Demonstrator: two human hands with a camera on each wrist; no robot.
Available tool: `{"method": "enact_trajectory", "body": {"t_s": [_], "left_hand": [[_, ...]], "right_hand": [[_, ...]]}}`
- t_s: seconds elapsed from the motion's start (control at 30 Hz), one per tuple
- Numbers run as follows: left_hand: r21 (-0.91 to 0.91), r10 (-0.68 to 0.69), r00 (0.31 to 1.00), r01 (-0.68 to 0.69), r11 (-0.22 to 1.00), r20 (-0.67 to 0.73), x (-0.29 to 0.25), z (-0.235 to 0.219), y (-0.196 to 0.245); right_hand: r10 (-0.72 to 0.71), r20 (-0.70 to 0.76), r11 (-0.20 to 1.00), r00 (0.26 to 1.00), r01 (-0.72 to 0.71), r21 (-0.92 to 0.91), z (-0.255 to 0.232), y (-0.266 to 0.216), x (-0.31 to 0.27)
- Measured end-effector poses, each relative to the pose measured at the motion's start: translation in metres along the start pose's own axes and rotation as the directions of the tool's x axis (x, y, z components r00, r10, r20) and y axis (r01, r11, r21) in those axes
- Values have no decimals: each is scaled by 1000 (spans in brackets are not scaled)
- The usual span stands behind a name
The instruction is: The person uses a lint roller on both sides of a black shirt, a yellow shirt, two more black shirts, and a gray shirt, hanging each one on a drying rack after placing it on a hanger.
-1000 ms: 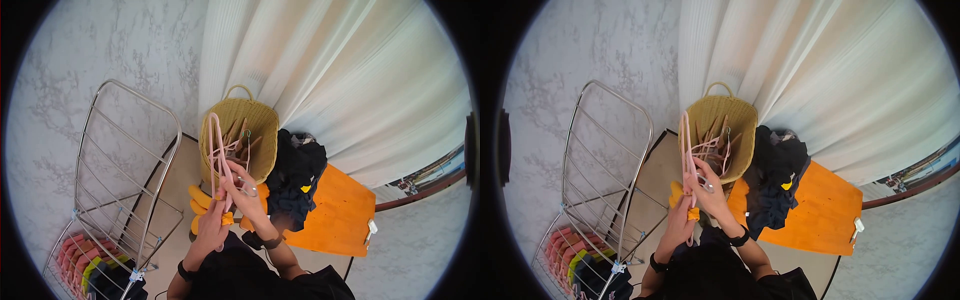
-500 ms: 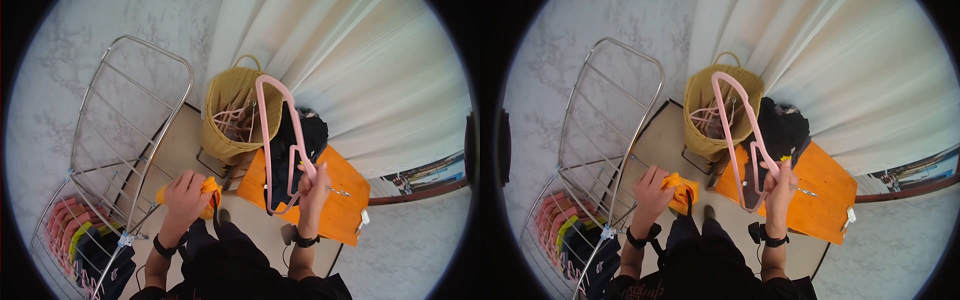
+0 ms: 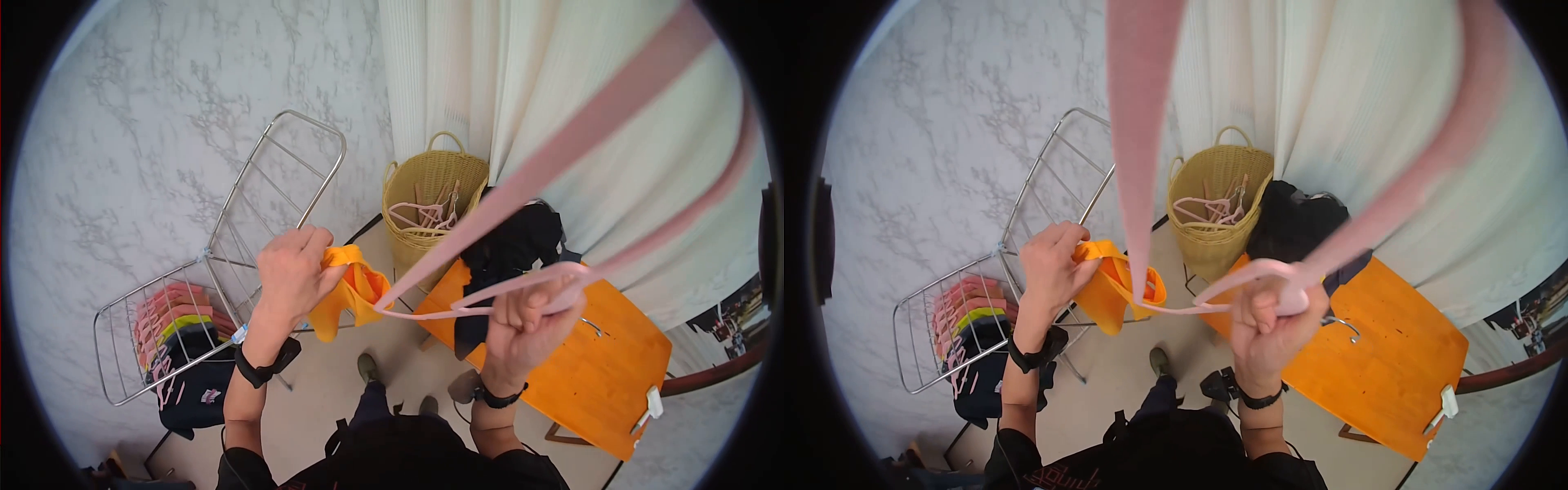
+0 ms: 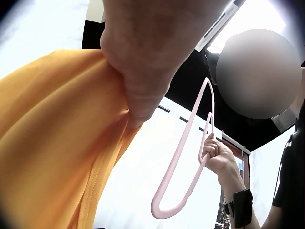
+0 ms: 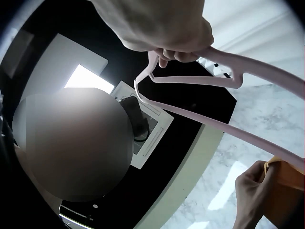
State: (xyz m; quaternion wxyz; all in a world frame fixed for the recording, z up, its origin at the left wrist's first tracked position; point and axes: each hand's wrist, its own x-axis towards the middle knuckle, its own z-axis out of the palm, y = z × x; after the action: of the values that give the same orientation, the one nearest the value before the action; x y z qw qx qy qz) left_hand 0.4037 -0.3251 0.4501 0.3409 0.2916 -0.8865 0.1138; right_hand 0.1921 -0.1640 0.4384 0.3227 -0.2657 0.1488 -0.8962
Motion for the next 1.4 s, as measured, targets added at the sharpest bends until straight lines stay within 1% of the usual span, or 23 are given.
{"method": "enact_trajectory", "body": {"t_s": [0.07,0.13,0.2,0.27,0.33,0.4,0.47,0.53,0.57,0.6,0.67,0.7,0.73,0.8,0.87,0.93,1.0,1.07,1.13,1.17,1.2,1.27,1.4], "left_hand": [[28,9,1000,-8,1000,-28,1,-14,18],[20,15,996,-13,1000,-91,1,-28,31],[23,25,989,-22,999,-143,2,-38,39],[21,34,981,-31,999,-191,0,-45,42],[50,23,976,-12,999,-219,-2,-47,38],[70,21,974,-5,998,-226,-10,-42,33],[94,15,974,7,996,-228,-19,-33,30],[22,14,970,-9,1000,-241,-24,-20,40],[-53,7,968,-21,998,-251,-22,-16,47],[-56,5,967,-20,998,-256,-20,-15,50],[-56,-13,980,2,998,-199,-14,-17,55],[-61,-18,979,6,998,-202,-11,-19,58],[-28,13,977,-19,999,-214,-6,-22,59],[14,50,971,-48,999,-232,5,-32,63],[189,179,964,-142,972,-198,16,-45,66],[278,217,960,-163,947,-176,24,-56,60],[356,252,957,-187,915,-143,26,-65,56],[436,256,961,-187,880,-105,29,-71,55],[436,247,964,-181,882,-99,31,-71,56],[431,230,969,-169,886,-94,30,-71,57],[433,233,968,-172,885,-92,30,-71,58],[443,226,971,-168,881,-82,31,-70,61],[403,237,966,-178,898,-101,32,-65,69]], "right_hand": [[68,-86,995,994,-73,-61,4,-3,-2],[125,-47,991,991,-123,51,-13,9,-1],[185,23,983,983,-185,-9,-29,20,0],[306,-14,945,952,-305,-117,-41,39,-7],[365,-48,895,930,-365,-257,-58,57,-22],[361,-51,894,931,-361,-264,-88,67,-32],[364,-54,891,930,-365,-268,-99,66,-35],[237,-47,859,970,-232,-456,-102,61,-38],[250,-62,890,966,-254,-378,-99,57,-38],[248,-58,889,967,-251,-383,-94,53,-35],[302,-149,950,942,-311,-42,-82,42,-31],[260,-120,960,958,-269,-72,-77,37,-31],[259,-118,960,959,-269,-77,-73,33,-33],[158,-18,987,987,-158,-15,-63,26,-34],[121,-35,993,992,-121,1,-57,19,-36],[84,-54,996,995,-83,18,-53,10,-33],[-2,-72,986,997,-10,-164,-55,-2,-28],[-23,-57,980,998,11,-196,-57,-12,-24],[-41,-183,997,982,52,57,-48,-30,-25],[-91,-139,991,986,103,81,-48,-39,-25],[-158,-164,974,974,181,138,-40,-47,-28],[-323,40,933,946,311,179,-38,-58,-29],[-356,48,916,933,338,218,-20,-68,-40]]}}
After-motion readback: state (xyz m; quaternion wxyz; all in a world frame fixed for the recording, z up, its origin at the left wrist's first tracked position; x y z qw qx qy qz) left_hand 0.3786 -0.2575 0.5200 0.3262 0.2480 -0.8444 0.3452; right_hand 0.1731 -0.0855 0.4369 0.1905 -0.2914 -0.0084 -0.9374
